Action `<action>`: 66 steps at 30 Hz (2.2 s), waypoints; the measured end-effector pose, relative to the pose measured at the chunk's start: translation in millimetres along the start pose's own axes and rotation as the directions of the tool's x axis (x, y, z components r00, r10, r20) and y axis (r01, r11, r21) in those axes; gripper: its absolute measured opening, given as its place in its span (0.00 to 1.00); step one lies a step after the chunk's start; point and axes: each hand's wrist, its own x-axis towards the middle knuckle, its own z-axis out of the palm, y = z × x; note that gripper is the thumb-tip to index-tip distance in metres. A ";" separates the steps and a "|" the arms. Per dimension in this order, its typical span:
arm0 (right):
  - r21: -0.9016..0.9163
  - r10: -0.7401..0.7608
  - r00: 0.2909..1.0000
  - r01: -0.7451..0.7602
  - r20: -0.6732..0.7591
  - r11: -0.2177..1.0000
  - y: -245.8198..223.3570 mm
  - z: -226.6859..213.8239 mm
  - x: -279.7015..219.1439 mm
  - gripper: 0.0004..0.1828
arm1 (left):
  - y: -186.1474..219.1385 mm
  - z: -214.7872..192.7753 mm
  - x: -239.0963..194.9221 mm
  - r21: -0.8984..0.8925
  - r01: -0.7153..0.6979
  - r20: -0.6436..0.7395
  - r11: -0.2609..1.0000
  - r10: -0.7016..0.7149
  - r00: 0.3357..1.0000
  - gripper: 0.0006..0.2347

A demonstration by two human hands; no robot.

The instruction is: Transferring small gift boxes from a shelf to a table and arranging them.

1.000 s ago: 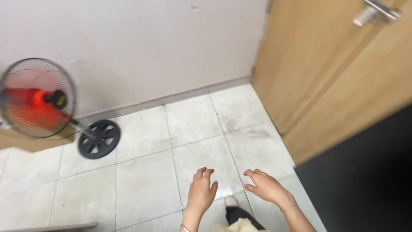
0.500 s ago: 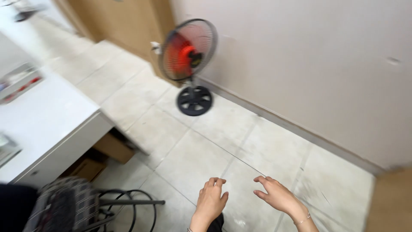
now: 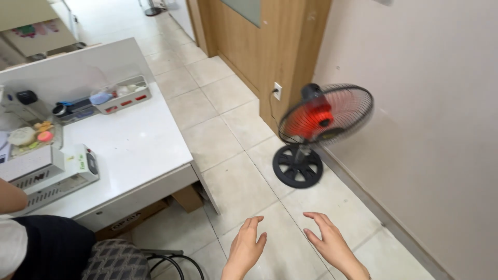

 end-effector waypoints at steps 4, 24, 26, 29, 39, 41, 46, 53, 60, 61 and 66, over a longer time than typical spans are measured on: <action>0.068 -0.150 0.981 0.159 -0.122 0.985 -27.2 0.1 85.4 0.24 | 31.9 -59.0 60.1 -0.056 0.176 0.016 0.983 -0.175 0.984 0.19; 0.081 -0.382 0.924 0.383 -0.027 0.920 -164.3 -47.4 589.6 0.19 | -72.3 -133.5 483.4 -0.232 0.174 -0.349 0.957 -0.249 0.904 0.20; 0.104 -0.389 0.921 0.388 -0.018 0.916 -172.0 -36.9 636.8 0.19 | -103.7 -136.2 518.2 -0.241 0.179 -0.358 0.954 -0.259 0.897 0.20; 0.128 -0.380 0.925 0.375 0.014 0.918 -191.2 -17.5 701.9 0.18 | -150.5 -152.9 576.6 -0.235 0.201 -0.357 0.951 -0.276 0.892 0.20; 0.167 -0.297 0.955 0.289 0.025 0.943 -294.8 41.3 937.7 0.14 | -247.4 -295.0 794.0 -0.150 0.185 -0.319 0.971 -0.225 0.921 0.23; 0.192 -0.307 0.952 0.299 0.011 0.935 -325.2 48.0 984.8 0.14 | -255.7 -338.7 838.1 -0.164 0.211 -0.282 0.964 -0.251 0.926 0.21; 0.203 -0.280 0.960 0.271 0.014 0.941 -377.4 74.7 1081.8 0.13 | -267.8 -429.0 938.6 -0.187 0.273 -0.275 0.944 -0.317 0.908 0.19; 0.174 -0.165 0.982 0.149 0.088 0.974 -435.8 113.5 1248.7 0.14 | -303.4 -506.3 1103.6 -0.245 0.199 -0.309 0.949 -0.272 0.911 0.18; 0.202 -0.240 0.967 0.220 0.080 0.954 -535.9 109.5 1445.6 0.12 | -374.8 -569.0 1281.2 -0.133 0.199 -0.229 0.971 -0.226 0.947 0.20; 0.203 -0.247 0.966 0.227 0.079 0.953 -555.7 108.1 1471.4 0.12 | -383.5 -582.4 1303.4 -0.130 0.197 -0.235 0.972 -0.223 0.946 0.20; 0.194 -0.310 0.946 0.288 0.097 0.938 -636.4 108.0 1579.1 0.12 | -428.5 -635.2 1392.0 -0.178 0.315 -0.131 0.932 -0.339 0.932 0.20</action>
